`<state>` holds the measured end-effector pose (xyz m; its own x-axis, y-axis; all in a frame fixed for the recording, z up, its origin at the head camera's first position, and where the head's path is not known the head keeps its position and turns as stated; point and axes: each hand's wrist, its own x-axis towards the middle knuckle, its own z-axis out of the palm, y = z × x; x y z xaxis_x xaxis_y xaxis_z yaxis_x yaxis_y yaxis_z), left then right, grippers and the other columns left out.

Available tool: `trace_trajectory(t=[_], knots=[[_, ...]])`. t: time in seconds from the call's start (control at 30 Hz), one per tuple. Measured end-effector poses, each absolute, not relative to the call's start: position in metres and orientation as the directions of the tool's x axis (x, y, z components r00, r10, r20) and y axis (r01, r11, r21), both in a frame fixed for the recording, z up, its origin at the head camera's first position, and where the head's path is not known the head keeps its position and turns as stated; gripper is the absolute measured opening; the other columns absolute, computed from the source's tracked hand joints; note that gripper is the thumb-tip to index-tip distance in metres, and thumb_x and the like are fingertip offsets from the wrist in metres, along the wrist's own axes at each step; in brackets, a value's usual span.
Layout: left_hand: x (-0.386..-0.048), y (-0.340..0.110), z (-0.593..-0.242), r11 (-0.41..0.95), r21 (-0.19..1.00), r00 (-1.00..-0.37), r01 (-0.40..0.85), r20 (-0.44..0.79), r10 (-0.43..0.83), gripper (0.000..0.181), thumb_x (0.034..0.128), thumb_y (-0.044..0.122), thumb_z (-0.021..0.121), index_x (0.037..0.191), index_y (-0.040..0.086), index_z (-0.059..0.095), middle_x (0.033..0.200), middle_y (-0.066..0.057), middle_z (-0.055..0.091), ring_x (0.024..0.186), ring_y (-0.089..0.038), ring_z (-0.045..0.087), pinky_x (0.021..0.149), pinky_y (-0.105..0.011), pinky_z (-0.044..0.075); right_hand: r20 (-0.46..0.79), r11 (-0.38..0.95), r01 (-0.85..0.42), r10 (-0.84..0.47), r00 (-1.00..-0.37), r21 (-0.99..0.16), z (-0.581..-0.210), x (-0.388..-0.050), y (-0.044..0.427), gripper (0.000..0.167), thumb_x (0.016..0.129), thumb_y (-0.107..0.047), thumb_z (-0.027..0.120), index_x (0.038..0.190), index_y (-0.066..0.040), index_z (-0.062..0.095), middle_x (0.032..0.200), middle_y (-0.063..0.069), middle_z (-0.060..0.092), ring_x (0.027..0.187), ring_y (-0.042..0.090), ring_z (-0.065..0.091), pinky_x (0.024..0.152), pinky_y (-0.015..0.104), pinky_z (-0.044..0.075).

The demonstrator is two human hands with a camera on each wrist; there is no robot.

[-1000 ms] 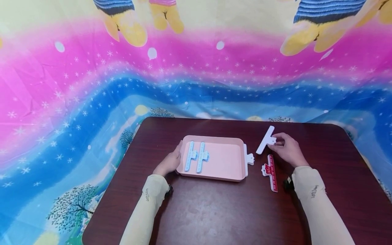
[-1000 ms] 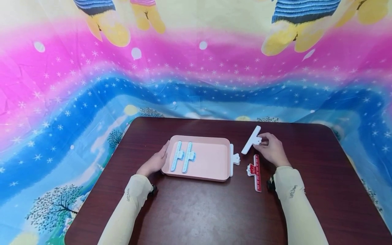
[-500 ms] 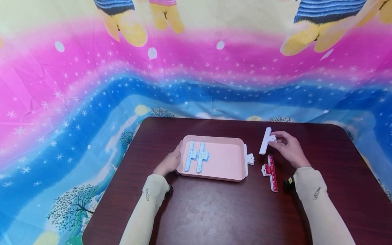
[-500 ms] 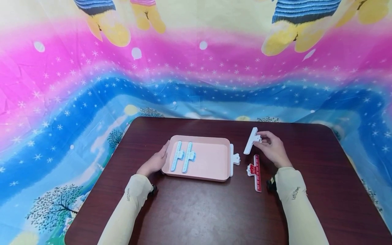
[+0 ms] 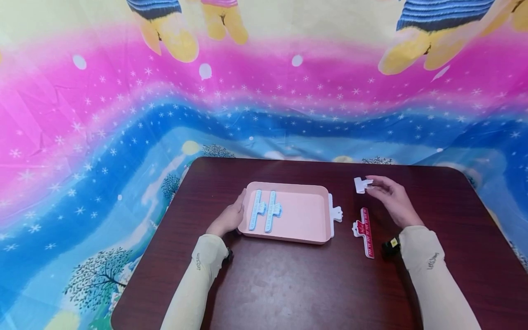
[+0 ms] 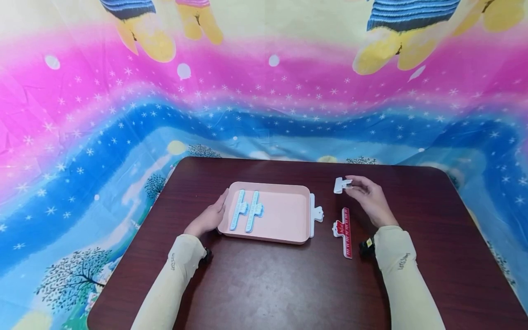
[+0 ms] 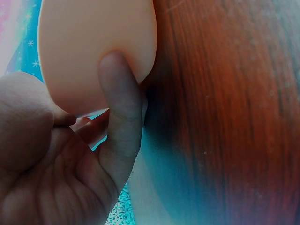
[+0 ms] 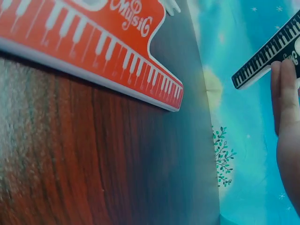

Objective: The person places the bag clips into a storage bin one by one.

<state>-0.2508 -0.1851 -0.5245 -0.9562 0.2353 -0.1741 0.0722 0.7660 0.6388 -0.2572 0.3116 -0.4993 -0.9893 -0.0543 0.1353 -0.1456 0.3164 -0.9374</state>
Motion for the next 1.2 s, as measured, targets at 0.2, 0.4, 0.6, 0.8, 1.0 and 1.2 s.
trace_trajectory(t=[0.2, 0.4, 0.6, 0.8, 1.0, 1.2], knots=[[-0.2509, -0.1853, -0.5247, 0.768, 0.634, -0.957, 0.088, -0.161, 0.242, 0.058, 0.1136, 0.020, 0.029, 0.168, 0.012, 0.010, 0.165, -0.020, 0.035, 0.132, -0.032, 0.054, 0.116, -0.046, 0.042, 0.134, 0.324, -0.144, -0.051, -0.990, -0.935, -0.4984, -0.2563, 0.3099, 0.044, 0.100, -0.021, 0.070, 0.137, 0.002, 0.060, 0.103, -0.012, 0.070, 0.092, 0.001, 0.074, 0.083, 0.010, 0.055], [-0.2505, -0.1859, -0.5247, 0.764, 0.640, -0.955, 0.080, -0.169, 0.242, 0.058, 0.1139, 0.021, 0.028, 0.168, 0.013, 0.009, 0.167, -0.019, 0.034, 0.133, -0.033, 0.054, 0.115, -0.046, 0.042, 0.152, 0.277, -0.156, -0.037, -0.988, -0.948, -0.4999, -0.2581, 0.3068, 0.032, 0.104, -0.019, 0.064, 0.127, 0.003, 0.063, 0.096, -0.003, 0.074, 0.082, 0.008, 0.077, 0.078, 0.018, 0.060], [-0.2502, -0.1859, -0.5250, 0.762, 0.644, -0.953, 0.070, -0.183, 0.242, 0.058, 0.1142, 0.022, 0.027, 0.169, 0.015, 0.007, 0.164, -0.020, 0.037, 0.110, -0.032, 0.066, 0.101, -0.045, 0.052, 0.122, 0.320, -0.099, 0.054, -0.991, -0.942, -0.4956, -0.2586, 0.3040, 0.042, 0.105, -0.034, 0.061, 0.122, 0.005, 0.064, 0.084, -0.003, 0.074, 0.071, 0.008, 0.075, 0.070, 0.022, 0.061], [-0.2494, -0.1851, -0.5228, 0.759, 0.647, -0.955, 0.072, -0.173, 0.239, 0.058, 0.1142, 0.021, 0.028, 0.169, 0.015, 0.008, 0.163, -0.022, 0.039, 0.107, -0.030, 0.067, 0.100, -0.044, 0.053, 0.102, 0.463, -0.031, 0.130, -0.986, -0.886, -0.4955, -0.2561, 0.3057, 0.048, 0.103, -0.051, 0.058, 0.112, -0.005, 0.068, 0.073, -0.006, 0.067, 0.062, 0.014, 0.067, 0.062, 0.024, 0.056], [-0.2497, -0.1853, -0.5229, 0.763, 0.642, -0.957, 0.075, -0.167, 0.236, 0.059, 0.1141, 0.021, 0.028, 0.168, 0.013, 0.008, 0.167, -0.018, 0.032, 0.136, -0.032, 0.051, 0.117, -0.047, 0.040, 0.117, 0.357, -0.070, 0.110, -0.987, -0.931, -0.4996, -0.2578, 0.3085, 0.035, 0.106, -0.040, 0.057, 0.118, -0.008, 0.064, 0.087, -0.014, 0.068, 0.070, 0.008, 0.073, 0.069, 0.019, 0.059], [-0.2482, -0.1844, -0.5212, 0.761, 0.645, -0.957, 0.070, -0.171, 0.234, 0.058, 0.1141, 0.021, 0.028, 0.168, 0.014, 0.008, 0.165, -0.020, 0.036, 0.129, -0.033, 0.056, 0.113, -0.047, 0.044, 0.192, 0.271, -0.163, 0.087, -0.977, -0.949, -0.5042, -0.2594, 0.3081, 0.029, 0.107, -0.024, 0.057, 0.129, -0.004, 0.059, 0.087, -0.013, 0.068, 0.068, 0.012, 0.072, 0.062, 0.024, 0.060]])
